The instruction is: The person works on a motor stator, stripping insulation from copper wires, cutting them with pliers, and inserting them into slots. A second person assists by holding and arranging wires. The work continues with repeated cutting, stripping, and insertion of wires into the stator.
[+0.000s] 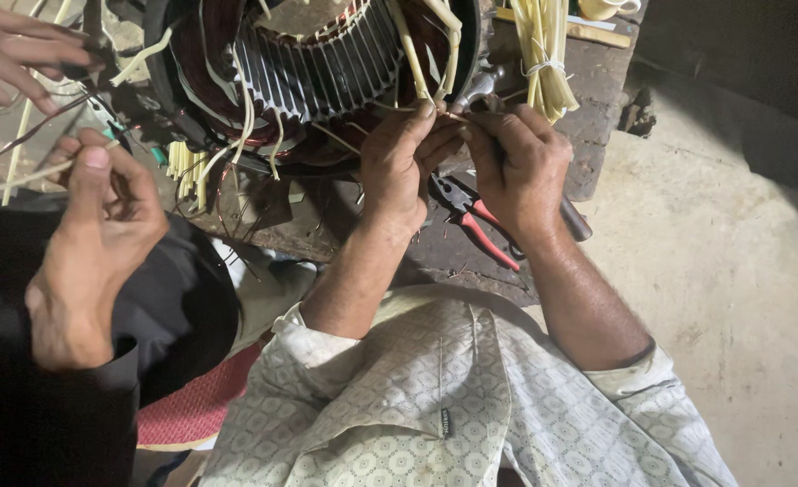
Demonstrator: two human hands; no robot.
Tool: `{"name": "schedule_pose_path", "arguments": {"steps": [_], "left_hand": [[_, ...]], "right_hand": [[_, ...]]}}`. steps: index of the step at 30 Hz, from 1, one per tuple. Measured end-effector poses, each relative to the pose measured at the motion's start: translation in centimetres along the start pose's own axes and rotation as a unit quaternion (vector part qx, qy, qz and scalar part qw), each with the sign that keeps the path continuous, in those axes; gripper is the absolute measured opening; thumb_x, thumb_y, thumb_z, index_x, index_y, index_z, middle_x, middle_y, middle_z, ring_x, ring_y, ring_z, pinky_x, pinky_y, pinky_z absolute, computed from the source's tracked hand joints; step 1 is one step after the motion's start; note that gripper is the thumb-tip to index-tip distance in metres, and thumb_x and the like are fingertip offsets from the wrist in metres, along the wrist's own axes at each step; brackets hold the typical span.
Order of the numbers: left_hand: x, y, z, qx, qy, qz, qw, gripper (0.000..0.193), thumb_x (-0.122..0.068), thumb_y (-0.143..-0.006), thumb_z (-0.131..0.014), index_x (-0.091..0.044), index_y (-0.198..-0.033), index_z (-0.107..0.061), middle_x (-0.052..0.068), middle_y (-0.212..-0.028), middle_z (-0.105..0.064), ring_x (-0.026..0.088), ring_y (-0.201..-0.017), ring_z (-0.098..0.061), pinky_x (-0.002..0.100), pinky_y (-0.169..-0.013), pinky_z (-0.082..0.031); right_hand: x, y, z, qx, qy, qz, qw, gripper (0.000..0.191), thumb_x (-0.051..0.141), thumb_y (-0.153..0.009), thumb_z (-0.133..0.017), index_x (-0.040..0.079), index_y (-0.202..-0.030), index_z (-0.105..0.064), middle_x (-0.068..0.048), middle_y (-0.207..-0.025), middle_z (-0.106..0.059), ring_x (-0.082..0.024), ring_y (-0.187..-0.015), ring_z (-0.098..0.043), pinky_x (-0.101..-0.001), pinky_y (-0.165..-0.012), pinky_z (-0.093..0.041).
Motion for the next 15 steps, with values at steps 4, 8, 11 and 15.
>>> {"name": "schedule_pose_path", "arguments": {"steps": [4, 8, 11, 15], "left_hand": [[0.1, -0.1, 0.5, -0.010, -0.004, 0.001, 1.000, 0.020, -0.016, -0.099, -0.070, 0.002, -0.108, -0.072, 0.013, -0.099, -0.075, 0.023, -0.090, -0.075, 0.038, -0.082, -0.063], [0.4, 0.0, 0.3, -0.004, -0.008, 0.002, 1.000, 0.019, -0.017, -0.100, -0.070, 0.001, -0.107, -0.072, 0.013, -0.097, -0.075, 0.023, -0.088, -0.075, 0.037, -0.081, -0.064], [0.5, 0.0, 0.6, -0.006, -0.013, -0.003, 1.000, 0.019, -0.017, -0.100, -0.070, 0.000, -0.106, -0.072, 0.012, -0.097, -0.075, 0.022, -0.088, -0.075, 0.037, -0.080, -0.064], [0.7, -0.2, 0.8, -0.006, -0.010, -0.003, 1.000, 0.018, -0.017, -0.101, -0.070, 0.000, -0.107, -0.071, 0.012, -0.097, -0.074, 0.022, -0.088, -0.074, 0.037, -0.079, -0.063]], "right_hand": [[0.8, -0.1, 0.2, -0.008, 0.006, 0.040, 0.999, 0.017, 0.000, -0.095, -0.081, 0.004, -0.111, -0.077, -0.012, -0.099, -0.072, -0.026, -0.083, -0.072, -0.0376, -0.072, -0.058], [1.3, 0.1, 0.4, -0.018, 0.016, 0.072, 0.997, 0.016, -0.001, -0.094, -0.082, 0.003, -0.109, -0.077, -0.013, -0.104, -0.074, -0.026, -0.088, -0.075, -0.0365, -0.073, -0.060], [0.8, -0.3, 0.1, -0.007, 0.016, 0.077, 0.997, 0.014, -0.001, -0.094, -0.082, 0.003, -0.107, -0.076, -0.012, -0.105, -0.073, -0.026, -0.090, -0.075, -0.0369, -0.077, -0.061], [0.7, -0.6, -0.4, 0.017, 0.006, 0.099, 0.995, 0.014, -0.002, -0.095, -0.081, 0.003, -0.107, -0.075, -0.011, -0.104, -0.073, -0.026, -0.089, -0.076, -0.0360, -0.075, -0.061]]}}
Point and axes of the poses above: each hand's wrist, its own y-axis away from the middle knuckle, its own z-axis out of the back of the hand, x = y × z, the point moved 8 cm from there along -y, towards the middle knuckle
